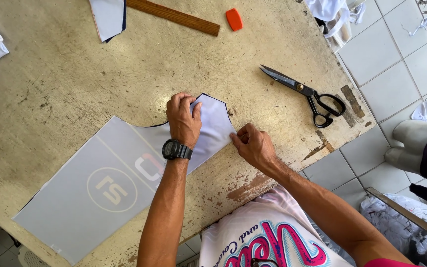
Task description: The person is cutting out garment pieces from fabric using a pattern, scissors, and a ruler on a workbench.
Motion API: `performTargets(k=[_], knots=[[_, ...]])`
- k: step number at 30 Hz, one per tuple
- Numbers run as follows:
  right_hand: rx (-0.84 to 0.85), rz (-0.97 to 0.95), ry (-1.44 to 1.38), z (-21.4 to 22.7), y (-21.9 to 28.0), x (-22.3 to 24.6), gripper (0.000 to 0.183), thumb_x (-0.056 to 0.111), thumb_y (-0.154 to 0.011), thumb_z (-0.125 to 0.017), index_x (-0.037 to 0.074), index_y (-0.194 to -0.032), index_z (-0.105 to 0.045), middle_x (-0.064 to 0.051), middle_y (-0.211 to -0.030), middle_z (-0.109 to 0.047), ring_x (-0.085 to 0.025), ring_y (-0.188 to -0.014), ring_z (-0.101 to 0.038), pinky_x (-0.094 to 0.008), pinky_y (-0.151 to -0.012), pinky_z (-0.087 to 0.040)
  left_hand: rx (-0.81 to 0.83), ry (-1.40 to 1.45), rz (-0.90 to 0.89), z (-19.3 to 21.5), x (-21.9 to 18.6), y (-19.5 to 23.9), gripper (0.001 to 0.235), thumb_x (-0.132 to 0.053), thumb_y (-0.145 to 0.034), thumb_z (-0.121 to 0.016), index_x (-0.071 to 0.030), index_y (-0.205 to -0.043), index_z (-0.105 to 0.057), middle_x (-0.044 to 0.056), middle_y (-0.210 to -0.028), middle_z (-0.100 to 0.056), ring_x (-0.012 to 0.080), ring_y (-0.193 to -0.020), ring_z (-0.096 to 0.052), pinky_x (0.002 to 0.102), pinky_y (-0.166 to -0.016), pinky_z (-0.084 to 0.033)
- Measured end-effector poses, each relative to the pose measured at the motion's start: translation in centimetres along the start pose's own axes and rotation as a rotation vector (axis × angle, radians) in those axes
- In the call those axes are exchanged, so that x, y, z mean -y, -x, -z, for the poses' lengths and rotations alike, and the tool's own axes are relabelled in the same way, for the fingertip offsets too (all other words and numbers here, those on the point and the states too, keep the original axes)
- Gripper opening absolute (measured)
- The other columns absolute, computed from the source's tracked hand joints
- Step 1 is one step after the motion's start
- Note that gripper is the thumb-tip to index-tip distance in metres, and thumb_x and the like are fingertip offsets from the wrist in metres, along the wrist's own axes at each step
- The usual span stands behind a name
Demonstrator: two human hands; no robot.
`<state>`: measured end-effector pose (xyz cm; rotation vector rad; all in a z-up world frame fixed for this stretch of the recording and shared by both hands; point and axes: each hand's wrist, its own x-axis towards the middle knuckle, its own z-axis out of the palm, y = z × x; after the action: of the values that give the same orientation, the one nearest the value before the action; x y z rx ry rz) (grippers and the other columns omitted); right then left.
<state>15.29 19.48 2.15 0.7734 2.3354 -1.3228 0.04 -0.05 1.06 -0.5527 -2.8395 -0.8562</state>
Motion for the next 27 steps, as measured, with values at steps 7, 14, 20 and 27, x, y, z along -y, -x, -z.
performTargets(k=[7, 14, 20, 27], knots=[[-0.001, 0.024, 0.008, -0.1, -0.2, -0.5, 0.032, 0.043, -0.096, -0.082, 0.012, -0.099, -0.073, -0.005, -0.072, -0.079, -0.033, -0.081, -0.080, -0.048, -0.075, -0.062, -0.090, 0.020, -0.020, -0.9, 0.0, 0.3, 0.010, -0.016, -0.099, -0.082, -0.017, -0.102, -0.073, -0.002, -0.113, -0.065, 0.0301, -0.108, -0.067, 0.048, -0.085, -0.057], [0.003, 0.020, -0.008, 0.2, 0.0, 0.1, 0.034, 0.044, -0.094, -0.083, 0.012, -0.099, -0.073, -0.005, -0.072, -0.079, -0.034, -0.083, -0.081, -0.049, -0.076, -0.062, -0.130, 0.096, -0.060, -1.2, 0.4, 0.3, 0.012, -0.012, -0.097, -0.086, -0.015, -0.098, -0.074, -0.001, -0.108, -0.068, 0.0280, -0.104, -0.070, 0.045, -0.092, -0.056], [0.000, 0.033, -0.013, 0.5, 0.3, 0.4, 0.032, 0.042, -0.092, -0.083, 0.012, -0.099, -0.073, -0.007, -0.070, -0.077, -0.035, -0.080, -0.080, -0.049, -0.074, -0.061, -0.103, 0.118, -0.044, -0.8, 0.0, -0.5, 0.012, -0.012, -0.100, -0.082, -0.013, -0.097, -0.070, 0.002, -0.110, -0.066, 0.0328, -0.107, -0.067, 0.049, -0.095, -0.055], [0.015, 0.027, -0.029, 0.5, 0.2, -0.1, 0.034, 0.042, -0.088, -0.086, 0.012, -0.098, -0.074, -0.006, -0.069, -0.076, -0.031, -0.078, -0.079, -0.046, -0.072, -0.061, -0.082, 0.143, -0.043, -1.6, 0.4, -0.9, 0.015, -0.018, -0.099, -0.084, -0.014, -0.095, -0.069, 0.002, -0.108, -0.064, 0.0341, -0.106, -0.065, 0.050, -0.095, -0.054]])
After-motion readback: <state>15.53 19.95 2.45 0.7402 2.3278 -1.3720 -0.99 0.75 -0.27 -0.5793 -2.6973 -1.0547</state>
